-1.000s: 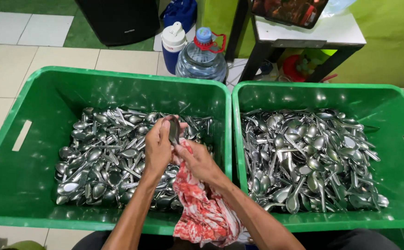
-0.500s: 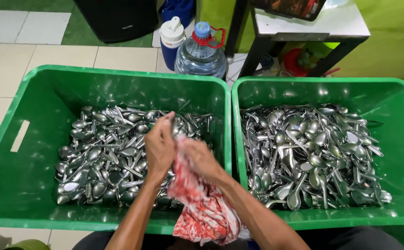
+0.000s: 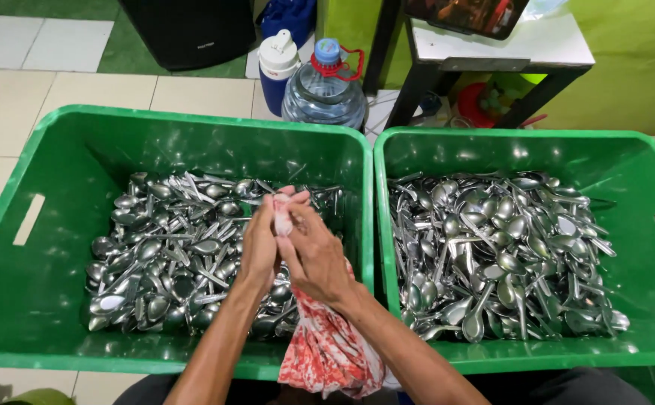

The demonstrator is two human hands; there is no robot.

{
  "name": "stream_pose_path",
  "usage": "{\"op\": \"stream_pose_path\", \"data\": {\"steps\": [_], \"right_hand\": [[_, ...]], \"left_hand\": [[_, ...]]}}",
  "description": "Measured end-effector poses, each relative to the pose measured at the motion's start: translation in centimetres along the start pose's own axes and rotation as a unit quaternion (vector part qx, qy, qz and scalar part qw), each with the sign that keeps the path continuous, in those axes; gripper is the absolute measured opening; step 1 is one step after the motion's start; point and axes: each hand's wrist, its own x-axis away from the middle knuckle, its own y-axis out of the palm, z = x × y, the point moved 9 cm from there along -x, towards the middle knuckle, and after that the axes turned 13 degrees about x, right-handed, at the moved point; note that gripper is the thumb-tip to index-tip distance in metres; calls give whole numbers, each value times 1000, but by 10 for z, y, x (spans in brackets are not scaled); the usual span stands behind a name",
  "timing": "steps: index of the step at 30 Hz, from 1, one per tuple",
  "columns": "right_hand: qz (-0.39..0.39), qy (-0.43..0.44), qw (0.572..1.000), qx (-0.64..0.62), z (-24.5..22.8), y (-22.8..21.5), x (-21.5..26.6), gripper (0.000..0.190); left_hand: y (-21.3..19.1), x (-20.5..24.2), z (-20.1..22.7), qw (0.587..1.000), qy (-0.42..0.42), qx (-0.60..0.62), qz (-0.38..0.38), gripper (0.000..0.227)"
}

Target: Polishing individual metal spoons with a cloth and sorting them into an adjacent bin.

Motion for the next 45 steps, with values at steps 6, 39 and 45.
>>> {"op": "stream_pose_path", "data": {"steps": [6, 39, 45], "right_hand": [[-81, -49, 994, 51, -15, 13, 11, 21], [-64, 150, 985, -54, 57, 43, 36, 31], [73, 101, 992, -17, 40, -8, 13, 43]], "left_hand": [[-50, -25, 4, 997, 8, -28, 67, 47], [-10, 5, 31, 951, 86, -291, 63, 34], [9, 14, 18, 882, 102, -448, -103, 23]]}}
